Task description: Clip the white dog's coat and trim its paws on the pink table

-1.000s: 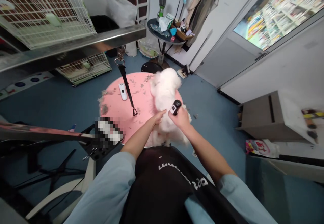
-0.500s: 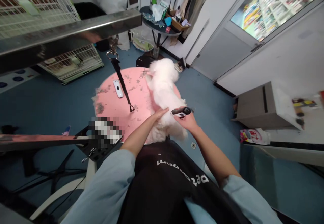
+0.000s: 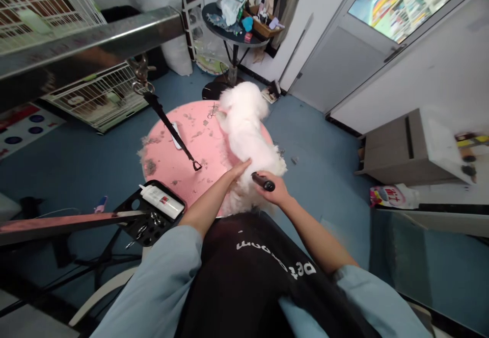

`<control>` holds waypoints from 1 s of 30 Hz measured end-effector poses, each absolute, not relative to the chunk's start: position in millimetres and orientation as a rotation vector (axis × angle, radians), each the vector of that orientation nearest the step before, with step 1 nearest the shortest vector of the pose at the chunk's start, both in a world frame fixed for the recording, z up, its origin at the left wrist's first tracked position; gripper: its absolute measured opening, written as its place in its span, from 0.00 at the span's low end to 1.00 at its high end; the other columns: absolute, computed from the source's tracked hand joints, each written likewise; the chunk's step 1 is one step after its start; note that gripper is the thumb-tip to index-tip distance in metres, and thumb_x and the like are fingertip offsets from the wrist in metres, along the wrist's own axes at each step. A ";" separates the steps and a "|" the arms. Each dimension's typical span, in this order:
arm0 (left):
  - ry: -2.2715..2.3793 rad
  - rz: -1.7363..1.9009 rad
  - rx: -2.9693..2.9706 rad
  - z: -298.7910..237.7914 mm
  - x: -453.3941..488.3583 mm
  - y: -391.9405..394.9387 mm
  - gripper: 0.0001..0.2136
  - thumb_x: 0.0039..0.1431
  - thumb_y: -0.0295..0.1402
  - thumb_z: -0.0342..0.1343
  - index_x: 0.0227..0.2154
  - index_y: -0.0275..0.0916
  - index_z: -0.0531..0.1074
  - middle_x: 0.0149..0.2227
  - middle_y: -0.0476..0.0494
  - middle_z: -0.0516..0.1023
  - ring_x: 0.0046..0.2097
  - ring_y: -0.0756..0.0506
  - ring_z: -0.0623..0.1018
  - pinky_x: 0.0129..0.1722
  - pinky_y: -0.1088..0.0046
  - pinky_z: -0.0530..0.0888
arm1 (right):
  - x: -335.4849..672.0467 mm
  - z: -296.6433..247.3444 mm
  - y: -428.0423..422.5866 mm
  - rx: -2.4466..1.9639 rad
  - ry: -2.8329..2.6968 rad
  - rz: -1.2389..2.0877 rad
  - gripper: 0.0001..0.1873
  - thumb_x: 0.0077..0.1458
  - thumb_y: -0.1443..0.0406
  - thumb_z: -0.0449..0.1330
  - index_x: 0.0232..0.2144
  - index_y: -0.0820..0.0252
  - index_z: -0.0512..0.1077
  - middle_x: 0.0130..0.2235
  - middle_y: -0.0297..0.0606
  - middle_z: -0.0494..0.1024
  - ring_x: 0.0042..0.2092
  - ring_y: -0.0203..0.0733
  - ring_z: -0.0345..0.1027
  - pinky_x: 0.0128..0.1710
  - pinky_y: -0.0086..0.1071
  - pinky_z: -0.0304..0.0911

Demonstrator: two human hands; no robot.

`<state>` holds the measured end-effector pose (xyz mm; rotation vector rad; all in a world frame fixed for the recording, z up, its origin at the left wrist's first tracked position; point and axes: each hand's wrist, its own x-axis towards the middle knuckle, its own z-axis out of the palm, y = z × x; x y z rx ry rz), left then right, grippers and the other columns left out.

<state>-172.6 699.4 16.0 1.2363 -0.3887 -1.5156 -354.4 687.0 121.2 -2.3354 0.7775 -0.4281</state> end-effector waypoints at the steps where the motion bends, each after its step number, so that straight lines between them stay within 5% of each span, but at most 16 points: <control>1: -0.400 -1.504 1.225 16.7 -172.4 698.1 0.23 0.61 0.46 0.53 0.52 0.34 0.72 0.48 0.36 0.79 0.51 0.39 0.77 0.48 0.68 0.74 | -352.8 112.6 691.4 -2.351 0.765 -0.344 0.21 0.49 0.60 0.61 0.47 0.56 0.70 0.50 0.43 0.77 0.51 0.48 0.73 0.53 0.43 0.66; 6: -0.422 -1.544 1.264 21.4 -167.1 699.3 0.24 0.61 0.47 0.53 0.52 0.33 0.71 0.45 0.35 0.80 0.47 0.38 0.78 0.47 0.65 0.74 | -360.9 80.2 719.5 -2.353 0.725 -0.098 0.22 0.46 0.64 0.60 0.46 0.57 0.71 0.54 0.44 0.75 0.54 0.50 0.71 0.53 0.44 0.67; 12: -0.528 -1.517 1.225 21.4 -155.6 698.4 0.21 0.55 0.43 0.61 0.48 0.34 0.73 0.43 0.38 0.81 0.49 0.39 0.77 0.50 0.66 0.72 | -356.3 89.8 712.7 -2.297 0.855 -0.531 0.20 0.51 0.58 0.60 0.47 0.54 0.69 0.52 0.44 0.75 0.55 0.48 0.68 0.56 0.46 0.64; 21: -0.533 -1.591 1.282 9.8 -141.4 698.3 0.21 0.49 0.46 0.65 0.36 0.30 0.76 0.33 0.38 0.80 0.34 0.42 0.78 0.39 0.66 0.73 | -332.5 89.9 722.1 -2.348 0.772 -0.099 0.20 0.50 0.63 0.58 0.47 0.58 0.68 0.51 0.43 0.76 0.49 0.49 0.71 0.50 0.40 0.67; 25: -0.316 -1.745 1.129 6.1 -139.9 701.3 0.22 0.53 0.51 0.59 0.34 0.32 0.76 0.24 0.42 0.78 0.28 0.44 0.77 0.32 0.68 0.73 | -301.1 122.3 700.4 -2.395 0.997 -0.373 0.21 0.55 0.57 0.57 0.50 0.56 0.65 0.51 0.43 0.75 0.51 0.49 0.70 0.52 0.43 0.64; 30: -0.200 -1.769 1.002 0.7 -136.5 699.0 0.28 0.58 0.58 0.46 0.32 0.35 0.76 0.19 0.44 0.74 0.26 0.45 0.76 0.32 0.70 0.73 | -251.1 126.3 698.7 -2.588 0.934 0.225 0.22 0.53 0.58 0.59 0.49 0.60 0.68 0.41 0.49 0.79 0.40 0.54 0.74 0.40 0.41 0.66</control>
